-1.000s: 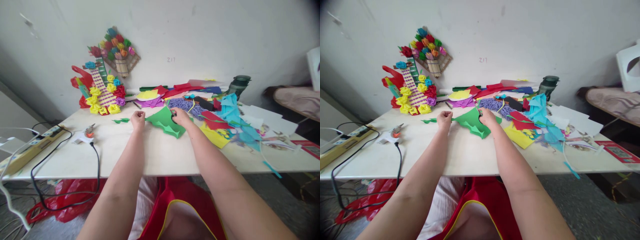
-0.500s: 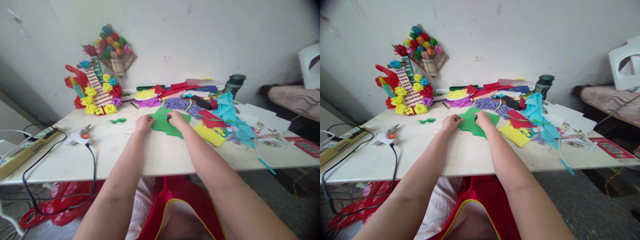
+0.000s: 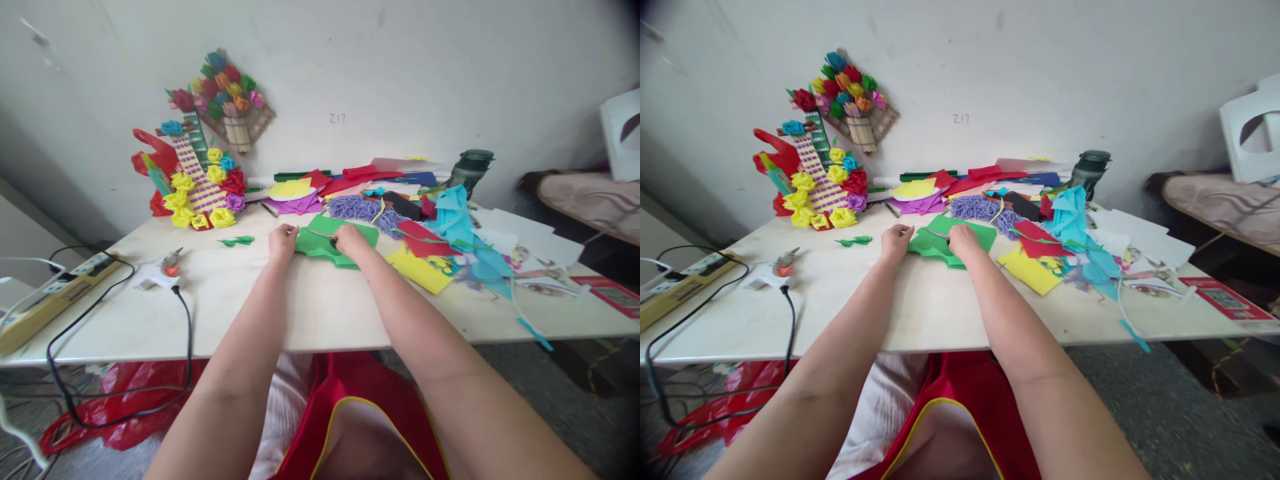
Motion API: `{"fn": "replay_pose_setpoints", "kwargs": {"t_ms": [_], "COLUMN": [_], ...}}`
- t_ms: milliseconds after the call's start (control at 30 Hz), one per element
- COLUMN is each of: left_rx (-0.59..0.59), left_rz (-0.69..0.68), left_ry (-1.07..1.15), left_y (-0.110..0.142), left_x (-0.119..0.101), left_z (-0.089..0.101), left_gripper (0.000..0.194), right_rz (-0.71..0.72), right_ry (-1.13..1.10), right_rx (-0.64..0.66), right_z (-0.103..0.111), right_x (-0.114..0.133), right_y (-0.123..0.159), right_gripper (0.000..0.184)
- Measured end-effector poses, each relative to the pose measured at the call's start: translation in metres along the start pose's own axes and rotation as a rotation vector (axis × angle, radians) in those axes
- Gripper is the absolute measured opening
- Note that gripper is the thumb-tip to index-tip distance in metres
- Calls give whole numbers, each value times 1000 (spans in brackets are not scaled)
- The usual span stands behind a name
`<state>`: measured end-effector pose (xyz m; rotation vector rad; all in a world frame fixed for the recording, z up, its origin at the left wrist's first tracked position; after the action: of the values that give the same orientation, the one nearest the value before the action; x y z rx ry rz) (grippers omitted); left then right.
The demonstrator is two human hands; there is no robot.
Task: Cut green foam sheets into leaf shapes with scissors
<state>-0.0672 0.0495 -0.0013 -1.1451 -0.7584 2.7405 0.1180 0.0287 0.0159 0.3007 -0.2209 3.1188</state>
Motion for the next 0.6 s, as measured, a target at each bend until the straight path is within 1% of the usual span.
{"fn": "replay_pose_setpoints", "kwargs": {"t_ms": [100, 133, 167, 200, 267, 300, 400, 433, 500, 600], "left_rx": [-15, -23, -30, -36, -43, -44, -32, -27, -23, -34], "left_rz": [13, 11, 8, 5, -1, -5, 0, 14, 53, 106], "left_ry": [26, 35, 46, 59, 97, 122, 236, 286, 381, 467], "left_y": [1, 1, 1, 1, 1, 1, 1, 1, 1, 2], "left_x": [0, -1, -1, -1, -2, -2, -3, -3, -1, -1], "left_z": [1, 0, 0, -1, -3, -5, -8, -9, -11, -13], "left_gripper": [26, 26, 26, 26, 26, 26, 26, 27, 27, 26], "right_rz": [132, 169, 200, 220, 226, 216, 176, 165, 154, 183], "right_ry": [-111, -169, -218, -257, -287, -289, -313, -334, -386, -416], "right_rx": [-133, -156, -126, -63, 30, 51, 47, 40, 39, 74], "right_z": [0, -1, -4, -7, -11, -12, -12, -12, -13, -16], "right_x": [5, 8, 11, 15, 22, 24, 25, 25, 23, 26], "right_y": [0, 1, 2, 4, 7, 8, 9, 8, 7, 7], "right_gripper": [30, 30, 29, 29, 31, 28, 15, 14, 18, 21]}}
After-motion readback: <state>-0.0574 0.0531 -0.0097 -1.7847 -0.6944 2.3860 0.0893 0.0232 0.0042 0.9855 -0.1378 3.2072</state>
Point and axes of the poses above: each hand's wrist, its own y-axis away from the middle knuckle, its own z-axis out of the back of the hand, x = y × z, the point moved 3 cm from there along -y, towards the middle knuckle, and after that the axes turned 9 degrees about -z, right-handed, at the moved point
